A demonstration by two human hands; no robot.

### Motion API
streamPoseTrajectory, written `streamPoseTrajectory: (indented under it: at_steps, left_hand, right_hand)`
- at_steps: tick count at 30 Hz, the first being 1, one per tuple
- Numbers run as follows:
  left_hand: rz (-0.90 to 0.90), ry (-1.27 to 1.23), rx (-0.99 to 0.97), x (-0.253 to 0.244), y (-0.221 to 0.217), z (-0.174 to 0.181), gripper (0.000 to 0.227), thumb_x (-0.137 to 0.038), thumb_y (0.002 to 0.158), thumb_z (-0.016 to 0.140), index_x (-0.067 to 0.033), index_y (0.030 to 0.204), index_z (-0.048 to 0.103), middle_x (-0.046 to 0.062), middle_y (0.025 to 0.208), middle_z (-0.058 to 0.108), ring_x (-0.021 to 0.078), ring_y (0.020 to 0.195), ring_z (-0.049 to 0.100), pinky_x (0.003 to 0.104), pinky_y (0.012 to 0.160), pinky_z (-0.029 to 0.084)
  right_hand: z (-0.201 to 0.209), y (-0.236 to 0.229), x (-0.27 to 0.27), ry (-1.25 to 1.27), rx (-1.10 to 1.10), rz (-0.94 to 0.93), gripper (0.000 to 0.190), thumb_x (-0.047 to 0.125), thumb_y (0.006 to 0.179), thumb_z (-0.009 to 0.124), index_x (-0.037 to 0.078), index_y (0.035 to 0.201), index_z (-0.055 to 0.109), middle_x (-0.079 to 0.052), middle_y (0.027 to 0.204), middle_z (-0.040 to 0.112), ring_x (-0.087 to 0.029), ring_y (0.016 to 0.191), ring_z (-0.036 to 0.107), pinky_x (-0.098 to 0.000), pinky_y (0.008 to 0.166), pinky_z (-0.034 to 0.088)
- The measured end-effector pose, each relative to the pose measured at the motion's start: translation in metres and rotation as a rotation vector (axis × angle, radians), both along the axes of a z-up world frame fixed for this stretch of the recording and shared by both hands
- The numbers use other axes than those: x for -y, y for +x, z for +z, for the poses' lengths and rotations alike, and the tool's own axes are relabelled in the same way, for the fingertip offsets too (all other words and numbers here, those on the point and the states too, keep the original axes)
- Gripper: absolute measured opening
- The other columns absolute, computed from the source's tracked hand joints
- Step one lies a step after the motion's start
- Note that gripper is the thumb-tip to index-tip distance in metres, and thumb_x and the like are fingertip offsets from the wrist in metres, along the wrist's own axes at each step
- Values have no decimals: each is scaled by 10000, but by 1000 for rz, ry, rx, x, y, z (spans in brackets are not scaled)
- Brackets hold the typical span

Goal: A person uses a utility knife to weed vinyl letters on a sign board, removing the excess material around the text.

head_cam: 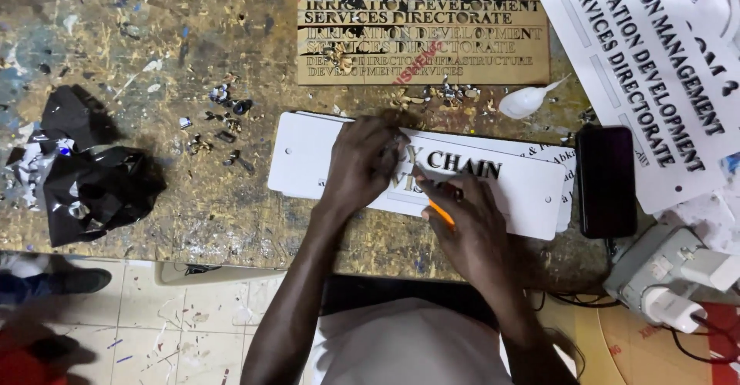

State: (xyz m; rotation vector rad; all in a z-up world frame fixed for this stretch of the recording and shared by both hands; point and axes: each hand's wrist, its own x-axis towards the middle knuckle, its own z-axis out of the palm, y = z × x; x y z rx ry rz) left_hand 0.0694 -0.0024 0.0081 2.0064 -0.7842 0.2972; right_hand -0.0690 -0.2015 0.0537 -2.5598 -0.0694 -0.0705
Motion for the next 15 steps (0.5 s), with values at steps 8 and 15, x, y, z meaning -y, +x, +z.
streamPoseTrajectory:
  at_steps: [8,15]
  left_hand:
    - [-178,79,-54,-24,-1,28,409,-207,828,950,-102,1203,825,116,1266,795,400,1324,686,524,1085,496]
    - [-180,78,-78,-22,0,23,395,-257,848,981,-139,1192,826,66,1270,792,350,1341,682,499,1107,485]
  right_hand:
    - [-8,0,-2,-11,-52,8,474,225,1008,833,278,1479,806,-99,1218,664,-395,1193,714,-579,797,678]
    - [-9,-1,-6,-53,-43,28,498,223,1007,827,232,1503,789,-112,1184,643,-428,1178,710,-609,744,678]
